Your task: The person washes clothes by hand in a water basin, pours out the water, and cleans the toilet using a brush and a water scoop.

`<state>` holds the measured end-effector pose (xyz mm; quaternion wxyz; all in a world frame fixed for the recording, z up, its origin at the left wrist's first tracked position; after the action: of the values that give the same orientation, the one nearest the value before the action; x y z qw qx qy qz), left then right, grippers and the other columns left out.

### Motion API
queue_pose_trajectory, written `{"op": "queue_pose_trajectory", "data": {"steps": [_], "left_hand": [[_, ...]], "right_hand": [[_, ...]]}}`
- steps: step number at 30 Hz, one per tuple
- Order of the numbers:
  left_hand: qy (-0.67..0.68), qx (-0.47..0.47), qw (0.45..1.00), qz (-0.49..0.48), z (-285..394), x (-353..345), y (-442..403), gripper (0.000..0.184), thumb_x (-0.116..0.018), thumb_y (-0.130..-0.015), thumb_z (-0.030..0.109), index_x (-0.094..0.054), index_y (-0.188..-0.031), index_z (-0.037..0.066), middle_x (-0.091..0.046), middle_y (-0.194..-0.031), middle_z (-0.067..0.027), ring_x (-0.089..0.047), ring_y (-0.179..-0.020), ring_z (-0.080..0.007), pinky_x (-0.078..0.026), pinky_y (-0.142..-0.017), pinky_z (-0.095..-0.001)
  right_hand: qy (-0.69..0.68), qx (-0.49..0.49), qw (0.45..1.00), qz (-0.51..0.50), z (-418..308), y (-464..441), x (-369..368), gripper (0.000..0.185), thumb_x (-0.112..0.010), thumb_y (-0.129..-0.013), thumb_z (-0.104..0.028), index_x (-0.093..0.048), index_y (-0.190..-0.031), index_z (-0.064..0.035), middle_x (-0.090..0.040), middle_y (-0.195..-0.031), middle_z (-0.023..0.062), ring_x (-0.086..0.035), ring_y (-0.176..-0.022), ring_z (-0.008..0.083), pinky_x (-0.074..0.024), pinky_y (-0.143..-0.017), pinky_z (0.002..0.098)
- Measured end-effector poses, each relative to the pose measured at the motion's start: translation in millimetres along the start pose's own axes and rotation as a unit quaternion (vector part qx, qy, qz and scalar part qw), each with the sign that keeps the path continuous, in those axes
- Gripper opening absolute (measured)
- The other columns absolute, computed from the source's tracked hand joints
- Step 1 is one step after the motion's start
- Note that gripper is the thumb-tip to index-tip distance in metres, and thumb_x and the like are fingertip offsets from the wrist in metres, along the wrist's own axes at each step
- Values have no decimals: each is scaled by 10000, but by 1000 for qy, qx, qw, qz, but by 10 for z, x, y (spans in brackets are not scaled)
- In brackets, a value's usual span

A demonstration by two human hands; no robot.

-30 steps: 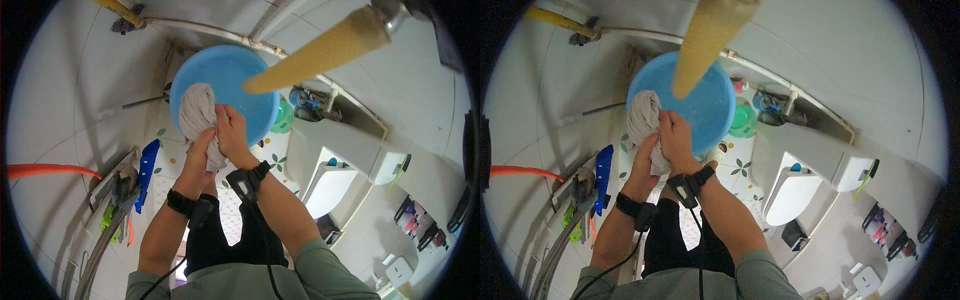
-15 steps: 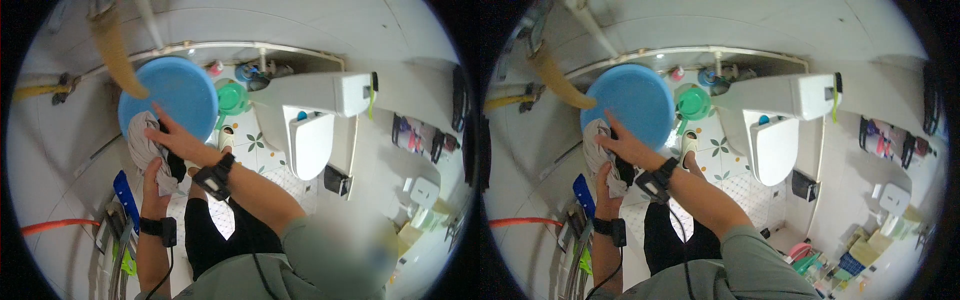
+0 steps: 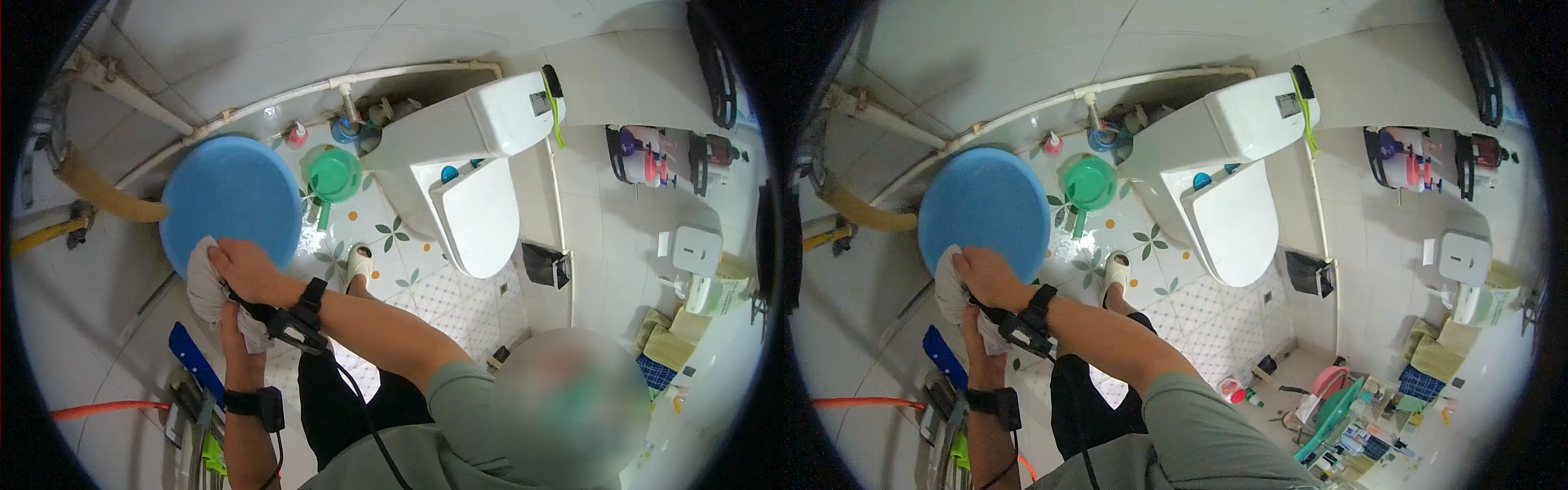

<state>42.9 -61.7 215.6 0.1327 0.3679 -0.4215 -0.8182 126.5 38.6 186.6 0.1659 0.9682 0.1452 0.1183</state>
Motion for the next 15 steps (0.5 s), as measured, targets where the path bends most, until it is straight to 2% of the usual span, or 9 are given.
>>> {"op": "queue_pose_trajectory", "data": {"steps": [2, 5, 6, 8, 9, 11, 13, 14, 15], "left_hand": [[6, 3, 1000, 9, -134, 43, -36, 374, -518, -966, 300, -524, -1259, 68, -629, -1174, -59, -632, -1044, -210, -524, -879, -339], [2, -22, 999, 28, -197, 29, -60, 396, -518, -959, 293, -508, -1277, 56, -621, -1173, -86, -627, -1040, -221, -528, -873, -365], [6, -32, 999, 11, -242, 105, -90, 415, -512, -958, 305, -501, -1285, 51, -614, -1184, -97, -622, -1047, -226, -529, -872, -373], [17, -31, 999, 5, -370, 209, -101, 455, -513, -938, 348, -500, -1279, 46, -614, -1153, -111, -624, -996, -231, -537, -816, -362], [24, -18, 999, 14, -418, 232, -109, 478, -521, -921, 379, -506, -1265, 47, -622, -1112, -114, -632, -938, -231, -544, -762, -344], [34, -17, 998, 51, -561, 180, -83, 509, -529, -896, 415, -513, -1246, 46, -627, -1060, -120, -635, -866, -229, -548, -692, -322], [41, -25, 992, 113, -730, 155, 39, 523, -530, -880, 425, -515, -1237, 44, -621, -1039, -128, -627, -836, -225, -543, -659, -317], [33, -3, 997, 73, -796, 130, 51, 550, -543, -873, 450, -508, -1246, 47, -618, -1039, -131, -632, -842, -237, -548, -657, -330], [22, -3, 994, 108, -880, 132, 75, 562, -543, -873, 465, -505, -1247, 47, -616, -1036, -130, -631, -836, -238, -547, -654, -331]], "right_hand": [[-57, -57, 995, -62, 80, 24, 30, 467, -420, -989, -385, -576, -1005, 54, -600, -979, 325, -580, -926, 476, -438, -824, 486], [-82, 21, 993, -77, 138, 36, 102, 525, -421, -992, -444, -564, -1163, 31, -600, -1101, 304, -580, -1044, 425, -428, -915, 450], [-94, 44, 993, -63, 277, 53, 137, 544, -432, -988, -459, -545, -1222, 19, -597, -1145, 279, -571, -1080, 392, -415, -950, 433], [-173, -7, 984, -39, 536, 136, 411, 535, -485, -981, -429, -522, -1304, -5, -585, -1239, 200, -545, -1161, 306, -396, -1010, 382], [-235, -83, 968, -28, 663, 180, 622, 508, -528, -977, -383, -518, -1328, -15, -576, -1291, 147, -528, -1207, 254, -391, -1035, 348], [-193, -61, 977, 70, 1307, 254, 998, 485, -515, -976, -376, -548, -1257, 18, -639, -1116, 156, -596, -1042, 273, -452, -940, 365], [-306, -229, 916, 123, 1723, 486, 1389, 413, -555, -955, -311, -583, -1212, 11, -650, -1100, 119, -611, -1000, 202, -479, -878, 314], [-282, -265, 913, 132, 2058, 590, 1503, 390, -567, -943, -291, -595, -1194, 5, -651, -1096, 112, -612, -983, 176, -482, -853, 299], [-257, -299, 908, 142, 2381, 674, 1564, 367, -579, -931, -272, -607, -1176, 0, -653, -1092, 104, -613, -965, 150, -485, -828, 284]]}}
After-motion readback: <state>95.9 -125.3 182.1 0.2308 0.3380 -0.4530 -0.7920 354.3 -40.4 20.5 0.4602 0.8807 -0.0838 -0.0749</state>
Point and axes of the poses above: each hand's wrist, its own y-axis away from the middle knuckle, its own x-axis out of the back of the hand, z = x × y, the point moved 3 cm from there along -y, towards the middle knuckle
